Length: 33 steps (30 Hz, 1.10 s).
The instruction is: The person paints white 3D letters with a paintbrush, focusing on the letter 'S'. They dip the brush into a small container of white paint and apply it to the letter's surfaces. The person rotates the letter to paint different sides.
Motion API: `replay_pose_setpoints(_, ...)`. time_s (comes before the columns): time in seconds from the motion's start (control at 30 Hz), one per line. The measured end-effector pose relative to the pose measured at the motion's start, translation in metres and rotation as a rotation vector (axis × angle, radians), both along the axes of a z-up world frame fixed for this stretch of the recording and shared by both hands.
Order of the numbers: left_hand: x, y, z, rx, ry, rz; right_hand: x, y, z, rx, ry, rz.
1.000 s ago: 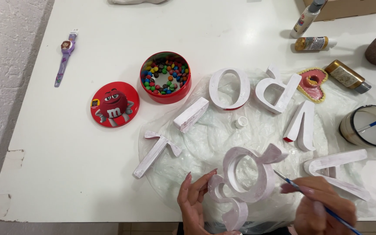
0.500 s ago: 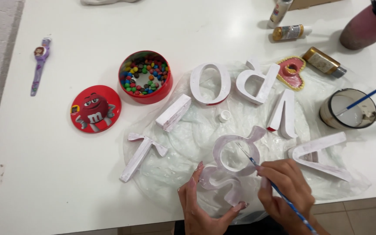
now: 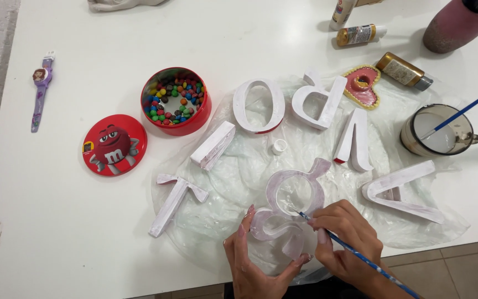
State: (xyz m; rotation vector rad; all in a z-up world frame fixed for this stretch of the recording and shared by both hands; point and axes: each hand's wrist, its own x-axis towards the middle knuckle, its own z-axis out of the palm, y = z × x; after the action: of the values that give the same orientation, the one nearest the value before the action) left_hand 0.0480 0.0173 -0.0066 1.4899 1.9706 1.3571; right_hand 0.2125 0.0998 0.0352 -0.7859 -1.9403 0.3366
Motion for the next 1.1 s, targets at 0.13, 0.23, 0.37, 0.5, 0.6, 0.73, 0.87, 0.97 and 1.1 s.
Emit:
replay_pose_setpoints(0.13, 0.001, -0.001, -0.005, 0.033, 0.016, -0.004, -0.005, 0.005, 0.009, 0.004, 0.002, 0.046)
replay_pose_setpoints(0.23, 0.001, 0.000, -0.011, 0.103, 0.072, -0.004, -0.003, 0.011, 0.008, 0.025, 0.006, 0.048)
replay_pose_setpoints(0.37, 0.000, -0.001, -0.017, 0.176, 0.141, -0.024, 0.010, 0.009, 0.001, -0.051, 0.097, -0.049)
replay_pose_setpoints(0.5, -0.003, -0.002, -0.014, 0.146, 0.148, -0.061, 0.023, 0.021, 0.035, -0.310, 0.046, -0.114)
replay_pose_setpoints(0.6, -0.007, 0.002, -0.007, -0.047, 0.036, -0.095, 0.030, 0.036, 0.053, -0.447, -0.024, -0.213)
replay_pose_setpoints(0.73, -0.011, 0.005, -0.007, -0.135, 0.046, -0.187, 0.022, 0.052, 0.055, -0.415, -0.174, -0.001)
replay_pose_setpoints(0.87, -0.013, 0.005, -0.007, -0.054, 0.103, -0.225, 0.008, 0.061, 0.052, -0.498, -0.290, 0.155)
replay_pose_setpoints(0.97, -0.013, 0.004, -0.003, -0.017, 0.032, -0.211, 0.001, 0.066, 0.049, -0.484, -0.350, 0.192)
replay_pose_setpoints(1.1, -0.013, 0.006, -0.002, -0.063, -0.042, -0.191, -0.004, 0.072, 0.041, -0.411, -0.357, 0.220)
